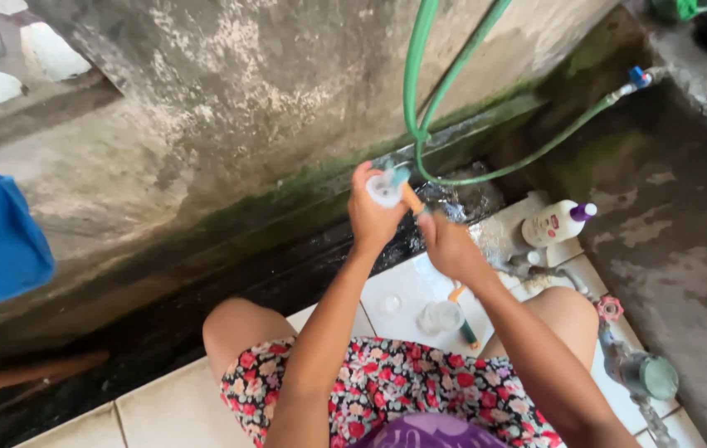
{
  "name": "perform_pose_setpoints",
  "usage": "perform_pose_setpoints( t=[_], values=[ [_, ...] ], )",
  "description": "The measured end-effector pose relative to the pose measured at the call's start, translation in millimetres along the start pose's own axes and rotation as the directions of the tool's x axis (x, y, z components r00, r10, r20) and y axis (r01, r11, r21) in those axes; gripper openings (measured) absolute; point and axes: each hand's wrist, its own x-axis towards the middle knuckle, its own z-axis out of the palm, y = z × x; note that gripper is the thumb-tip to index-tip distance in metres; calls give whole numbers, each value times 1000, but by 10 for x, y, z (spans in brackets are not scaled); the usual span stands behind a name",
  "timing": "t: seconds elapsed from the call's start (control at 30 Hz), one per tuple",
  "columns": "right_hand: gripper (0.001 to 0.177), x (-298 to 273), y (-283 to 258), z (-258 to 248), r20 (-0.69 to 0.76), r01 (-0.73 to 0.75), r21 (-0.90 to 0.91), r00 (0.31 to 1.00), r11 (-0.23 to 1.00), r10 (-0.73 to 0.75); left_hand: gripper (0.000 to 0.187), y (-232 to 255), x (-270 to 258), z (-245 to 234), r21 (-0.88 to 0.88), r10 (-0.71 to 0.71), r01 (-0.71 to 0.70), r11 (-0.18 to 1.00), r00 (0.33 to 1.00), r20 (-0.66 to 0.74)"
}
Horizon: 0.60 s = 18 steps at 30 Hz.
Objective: Washing baby bottles and parts using a brush, soap, and a water hose on a tiled floor.
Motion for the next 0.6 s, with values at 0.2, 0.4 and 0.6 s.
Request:
perform_pose_setpoints(
  t=[0.2,0.4,0.6],
  values=[
    [41,-31,-85,39,-86,60,-31,994,998,-63,82,-166,-74,51,54,-51,49,997,998,32],
    [46,18,212,-2,-115,-71,-84,992,994,61,71,-304,-127,51,-45,152,-151,988,988,17],
    [42,-292,45,97,136,-48,-93,989,994,61,35,-457,-256,325,-691,-630,654,307,684,367]
  ],
)
